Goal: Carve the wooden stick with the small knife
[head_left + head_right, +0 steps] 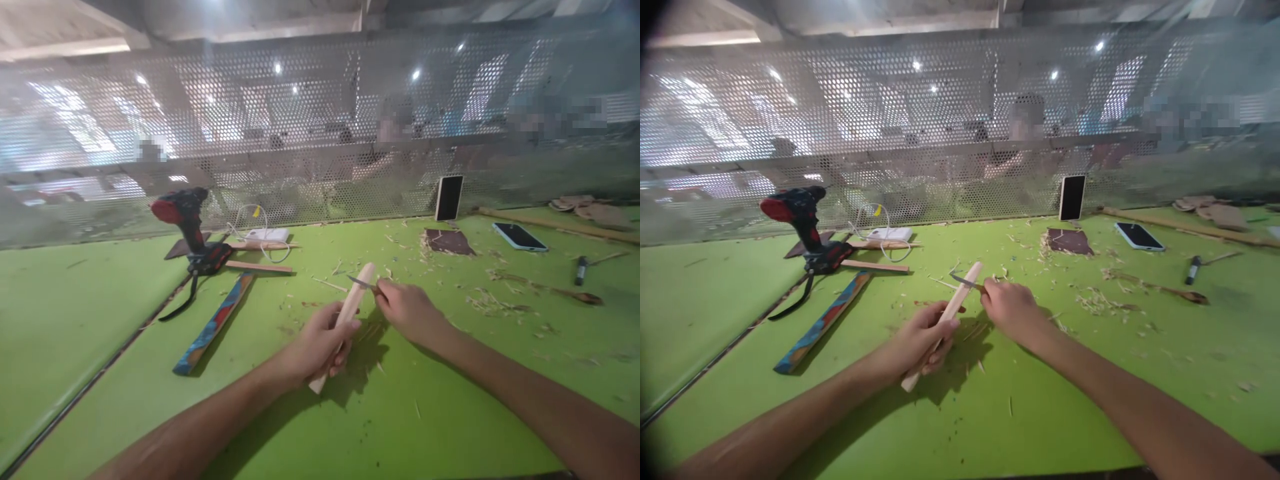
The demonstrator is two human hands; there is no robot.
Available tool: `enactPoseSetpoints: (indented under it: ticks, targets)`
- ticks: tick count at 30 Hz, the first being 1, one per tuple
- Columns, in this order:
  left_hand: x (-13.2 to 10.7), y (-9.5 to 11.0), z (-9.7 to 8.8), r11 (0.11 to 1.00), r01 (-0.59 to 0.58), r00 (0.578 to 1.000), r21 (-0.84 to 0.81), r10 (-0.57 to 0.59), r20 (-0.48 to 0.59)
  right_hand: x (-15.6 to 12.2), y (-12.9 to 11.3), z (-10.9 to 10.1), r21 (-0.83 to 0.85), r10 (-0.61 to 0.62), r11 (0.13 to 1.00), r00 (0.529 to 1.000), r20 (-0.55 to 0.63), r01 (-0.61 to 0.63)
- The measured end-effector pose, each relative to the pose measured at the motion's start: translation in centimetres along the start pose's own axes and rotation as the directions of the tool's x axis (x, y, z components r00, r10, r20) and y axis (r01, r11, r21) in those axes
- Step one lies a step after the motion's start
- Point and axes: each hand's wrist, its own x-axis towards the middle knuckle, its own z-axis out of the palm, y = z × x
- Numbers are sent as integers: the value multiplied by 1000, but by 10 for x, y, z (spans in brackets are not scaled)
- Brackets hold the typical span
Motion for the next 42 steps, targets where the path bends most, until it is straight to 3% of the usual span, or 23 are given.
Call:
enactPoseSetpoints:
  ticks: [5,10,21,31,33,37,39,42]
  targets:
    - [0,4,-4,982,27,999,-186,-18,48,-10,-18,10,5,-10,1000,994,107,10]
    - [3,2,-6,976,32,995,-214,-12,96,-14,-28,12,-143,-91,984,987,133,110]
    - [0,2,0,992,26,999,-122,-23,30,-7,-23,12,-283,-127,947,987,98,150]
    - [1,4,-1,998,47,999,-46,-48,-14,-3,-21,15,-309,-113,941,988,102,140]
    - [1,0,-2,998,45,999,-44,-45,0,1,-14,13,-263,-64,961,992,105,90]
    - [-6,-2,2,997,76,994,0,-76,84,13,17,-3,-259,185,952,981,65,-162]
    - [-9,0,5,996,89,989,8,-90,115,18,35,-12,-270,216,940,976,-8,-210]
    - [-10,4,5,996,77,992,-50,-71,105,21,48,-17,-129,223,963,970,-99,-235]
